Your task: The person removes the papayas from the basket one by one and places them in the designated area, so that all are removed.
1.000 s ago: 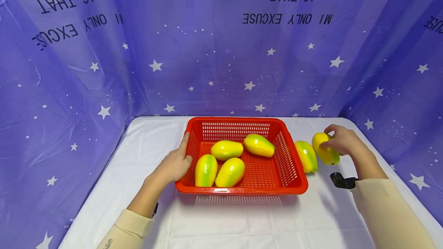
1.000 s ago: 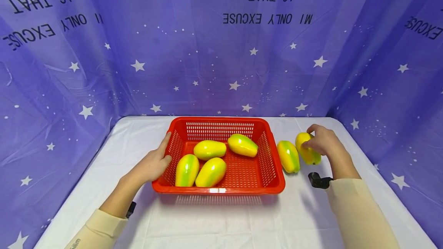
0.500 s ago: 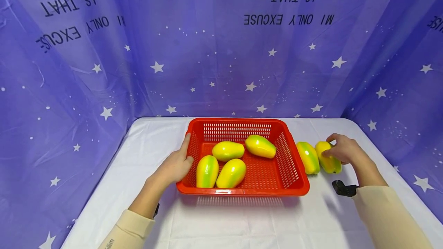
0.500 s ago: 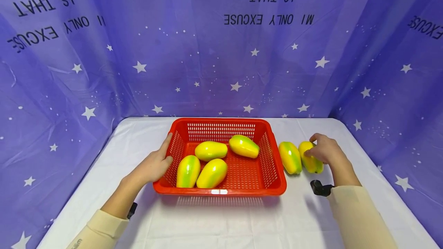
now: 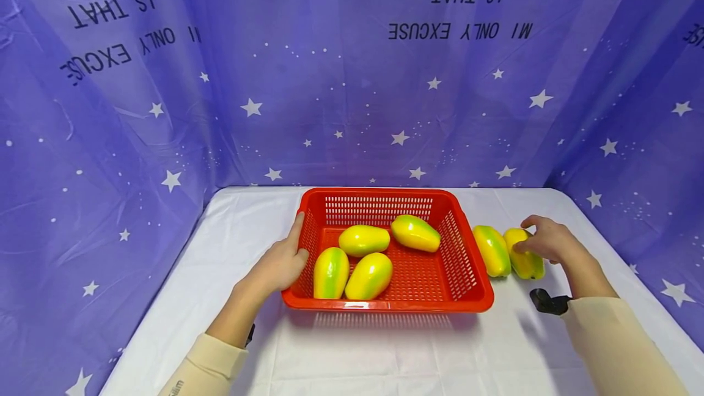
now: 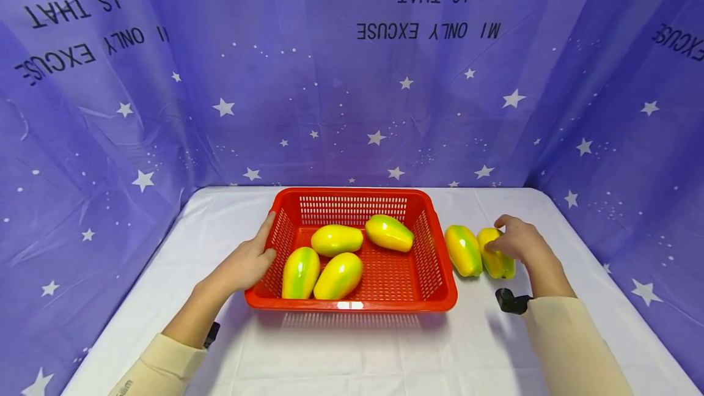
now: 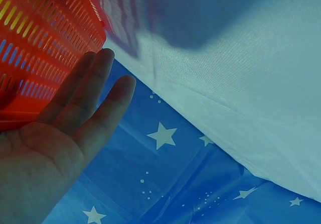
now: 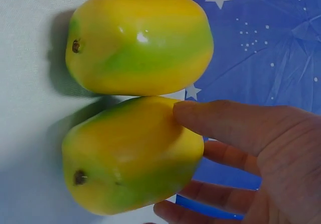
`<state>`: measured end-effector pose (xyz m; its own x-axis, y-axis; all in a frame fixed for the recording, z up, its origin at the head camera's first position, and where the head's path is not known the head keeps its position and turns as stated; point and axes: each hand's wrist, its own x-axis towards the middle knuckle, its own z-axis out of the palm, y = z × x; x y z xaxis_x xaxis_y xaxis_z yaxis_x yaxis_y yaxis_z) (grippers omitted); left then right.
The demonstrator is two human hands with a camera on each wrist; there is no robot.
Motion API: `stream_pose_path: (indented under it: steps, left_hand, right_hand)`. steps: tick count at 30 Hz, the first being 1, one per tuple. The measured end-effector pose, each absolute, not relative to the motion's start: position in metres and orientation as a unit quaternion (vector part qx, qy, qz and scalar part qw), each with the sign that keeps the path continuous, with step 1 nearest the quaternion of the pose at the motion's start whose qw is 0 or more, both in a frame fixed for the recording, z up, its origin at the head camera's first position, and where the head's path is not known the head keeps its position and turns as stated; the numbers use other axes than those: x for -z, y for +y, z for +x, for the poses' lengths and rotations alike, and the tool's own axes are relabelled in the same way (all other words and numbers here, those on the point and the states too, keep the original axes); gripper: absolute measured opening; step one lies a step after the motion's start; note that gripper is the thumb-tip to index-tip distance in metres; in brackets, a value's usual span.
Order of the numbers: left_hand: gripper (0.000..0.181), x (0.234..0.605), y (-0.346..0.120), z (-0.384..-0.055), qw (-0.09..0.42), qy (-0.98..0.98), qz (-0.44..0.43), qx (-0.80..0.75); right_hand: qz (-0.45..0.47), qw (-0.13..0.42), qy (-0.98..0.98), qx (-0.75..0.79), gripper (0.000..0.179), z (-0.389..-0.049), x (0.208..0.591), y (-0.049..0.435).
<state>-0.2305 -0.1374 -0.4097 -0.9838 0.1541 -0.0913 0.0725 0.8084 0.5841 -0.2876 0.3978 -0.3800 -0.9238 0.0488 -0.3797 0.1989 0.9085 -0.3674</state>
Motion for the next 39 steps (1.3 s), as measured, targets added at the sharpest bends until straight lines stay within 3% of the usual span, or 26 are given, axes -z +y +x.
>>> stream_pose_path:
  steps: [13,39]
  left_hand:
    - [0.080,0.408,-0.137,-0.229,0.067,0.948,0.059,-0.306]
    - [0.080,0.410,-0.137,-0.228,0.059,0.946,0.061,-0.312]
  right_hand:
    - [0.030,0.124,0.979,0.160,0.078,-0.286,0.357,0.386]
    - [-0.068,0.078,0.975,0.199,0.071,-0.289,0.318,0.297]
